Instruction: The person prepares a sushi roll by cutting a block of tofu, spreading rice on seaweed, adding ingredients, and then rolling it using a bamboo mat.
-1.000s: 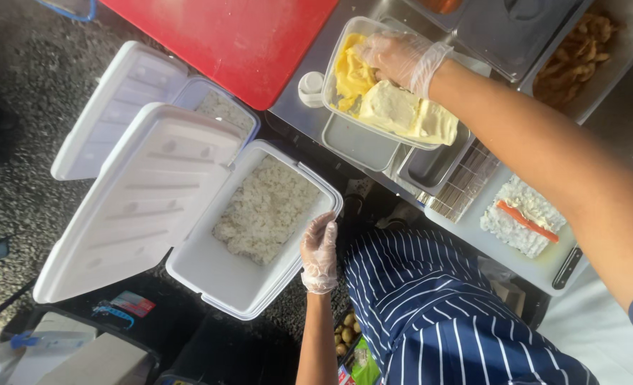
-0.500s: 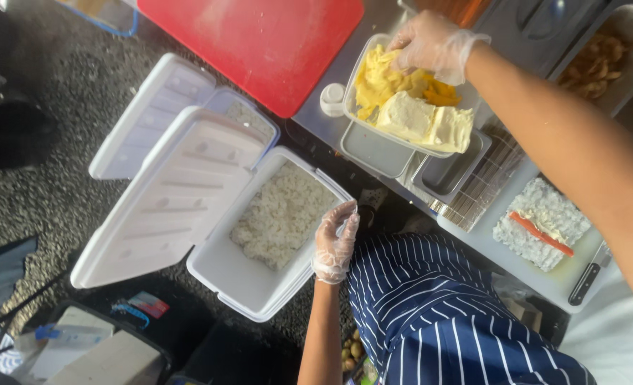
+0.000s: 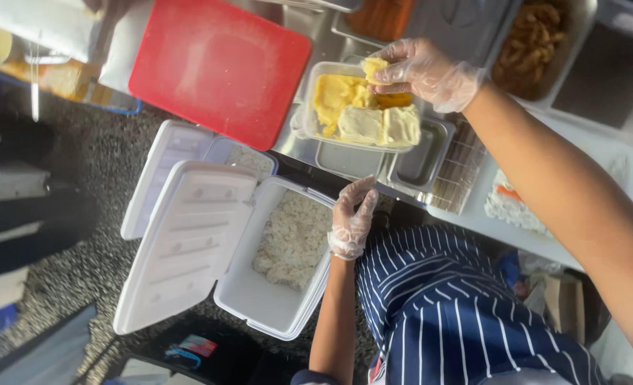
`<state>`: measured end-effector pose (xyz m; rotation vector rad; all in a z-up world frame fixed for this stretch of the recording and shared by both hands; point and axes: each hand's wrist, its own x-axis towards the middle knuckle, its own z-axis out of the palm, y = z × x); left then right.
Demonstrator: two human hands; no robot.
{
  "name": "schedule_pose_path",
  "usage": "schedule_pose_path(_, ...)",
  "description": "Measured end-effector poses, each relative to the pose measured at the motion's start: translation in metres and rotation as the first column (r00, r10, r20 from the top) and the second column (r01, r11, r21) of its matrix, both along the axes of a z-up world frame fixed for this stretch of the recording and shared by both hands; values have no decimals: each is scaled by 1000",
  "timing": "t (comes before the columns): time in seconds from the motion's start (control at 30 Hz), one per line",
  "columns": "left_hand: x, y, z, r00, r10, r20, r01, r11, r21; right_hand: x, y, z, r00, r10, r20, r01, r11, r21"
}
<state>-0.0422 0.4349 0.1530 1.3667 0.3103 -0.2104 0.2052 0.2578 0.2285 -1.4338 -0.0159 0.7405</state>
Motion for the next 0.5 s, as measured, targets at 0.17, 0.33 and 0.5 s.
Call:
schedule_pose_path(0.17,12,-44,4,981,-189,45,191,979,-65,-87,-100,48,985,-170,8,165,963,214)
schedule_pose_path(0.33,7,-99,-4,899,-436,48,438,898,-40,-212,-237,23,814,-577,-74,581,809,87)
schedule_pose_path(0.5,8,-171,-25,701,-714,0,658,646,386,-312,-274,-52,699,-709,95,642,563,-521)
